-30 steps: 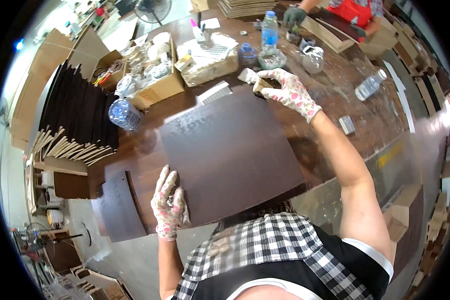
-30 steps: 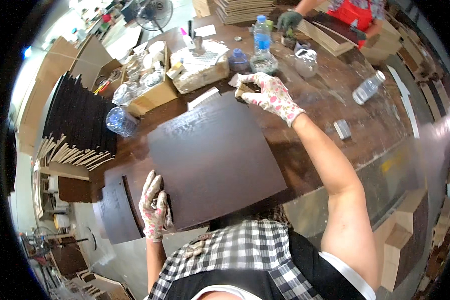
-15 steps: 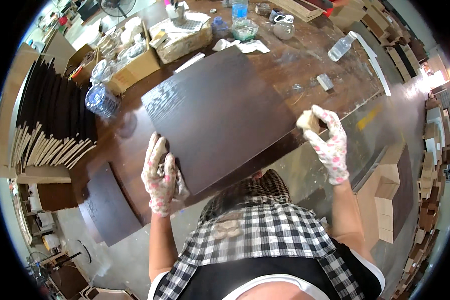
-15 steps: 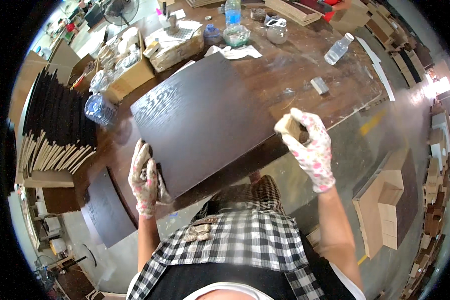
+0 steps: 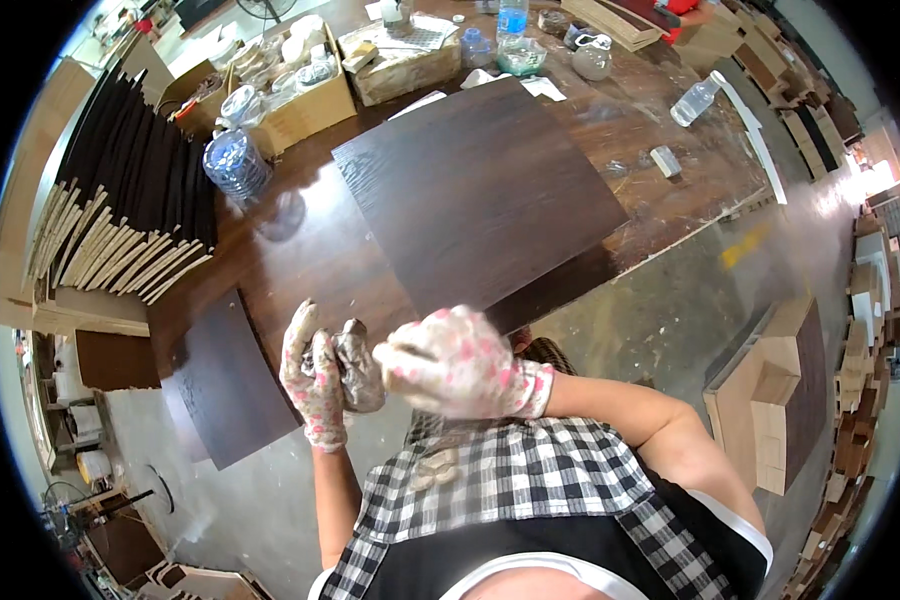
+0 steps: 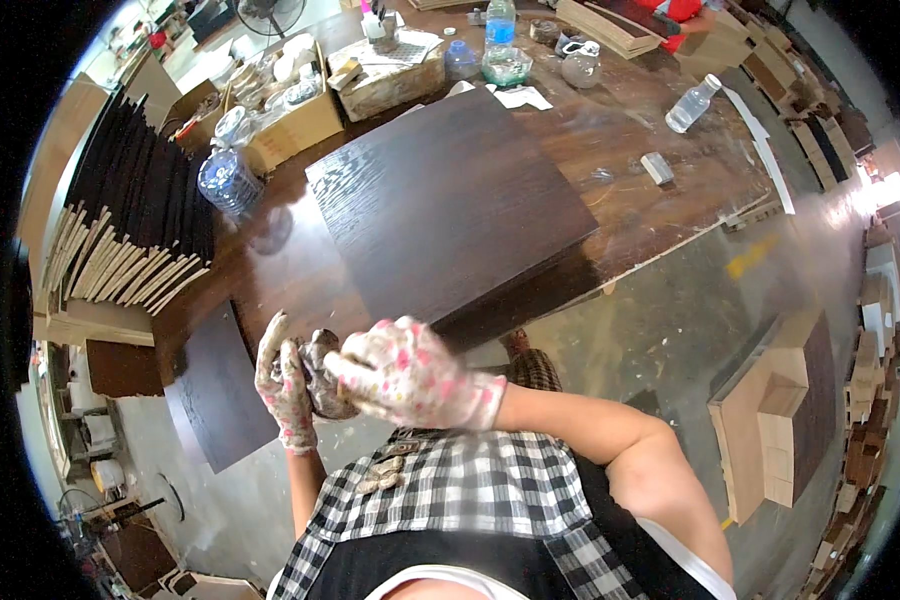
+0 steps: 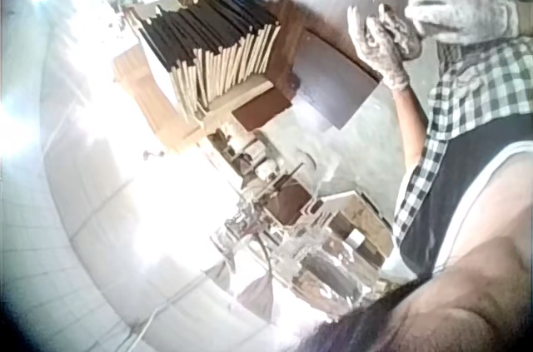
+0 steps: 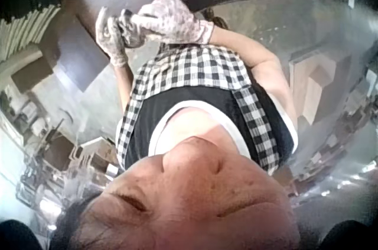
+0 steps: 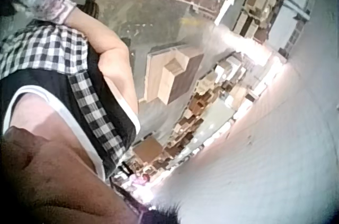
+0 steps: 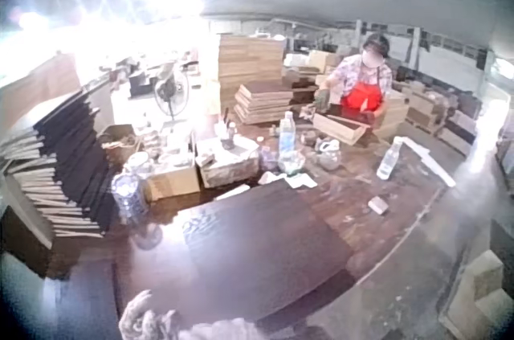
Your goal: The person wipes a series of dark wooden panels one at a time using a cloth and a small applicator block, then stacks them on a pile to the side.
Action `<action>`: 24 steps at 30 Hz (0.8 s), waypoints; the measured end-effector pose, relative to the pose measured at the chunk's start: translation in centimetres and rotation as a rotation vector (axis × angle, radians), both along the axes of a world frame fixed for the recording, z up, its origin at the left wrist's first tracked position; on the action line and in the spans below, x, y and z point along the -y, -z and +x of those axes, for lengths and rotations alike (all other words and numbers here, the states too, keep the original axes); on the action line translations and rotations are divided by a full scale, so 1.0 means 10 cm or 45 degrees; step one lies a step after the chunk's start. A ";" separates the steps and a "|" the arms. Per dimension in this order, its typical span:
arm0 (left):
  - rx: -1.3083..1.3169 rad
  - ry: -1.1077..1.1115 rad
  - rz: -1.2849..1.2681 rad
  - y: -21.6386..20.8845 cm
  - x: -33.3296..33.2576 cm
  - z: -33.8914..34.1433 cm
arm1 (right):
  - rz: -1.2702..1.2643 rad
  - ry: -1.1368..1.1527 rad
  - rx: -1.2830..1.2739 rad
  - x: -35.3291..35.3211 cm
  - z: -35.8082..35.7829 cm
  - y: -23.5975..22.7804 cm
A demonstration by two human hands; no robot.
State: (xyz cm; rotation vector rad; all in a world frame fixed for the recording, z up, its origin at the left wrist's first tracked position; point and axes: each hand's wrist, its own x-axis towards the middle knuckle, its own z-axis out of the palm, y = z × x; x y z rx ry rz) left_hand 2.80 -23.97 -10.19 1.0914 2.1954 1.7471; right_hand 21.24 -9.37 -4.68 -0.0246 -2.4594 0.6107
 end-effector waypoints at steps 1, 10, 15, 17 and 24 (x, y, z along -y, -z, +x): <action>0.090 -0.025 0.001 -0.01 0.00 0.01 | 0.061 0.121 0.014 -0.07 0.08 -0.01; 0.335 -0.097 0.311 -0.49 -0.21 -0.12 | 0.172 1.019 0.059 -1.40 1.44 -0.12; 0.084 0.059 0.420 -1.12 -0.72 -0.13 | -0.428 1.233 -0.284 -2.11 1.77 -0.13; 0.162 0.274 0.388 -1.28 -1.08 -0.01 | -0.882 0.816 -0.444 -2.12 1.65 -0.14; -1.141 0.563 -0.779 -0.98 -2.35 0.24 | -0.791 0.599 -0.474 -2.48 1.72 -0.05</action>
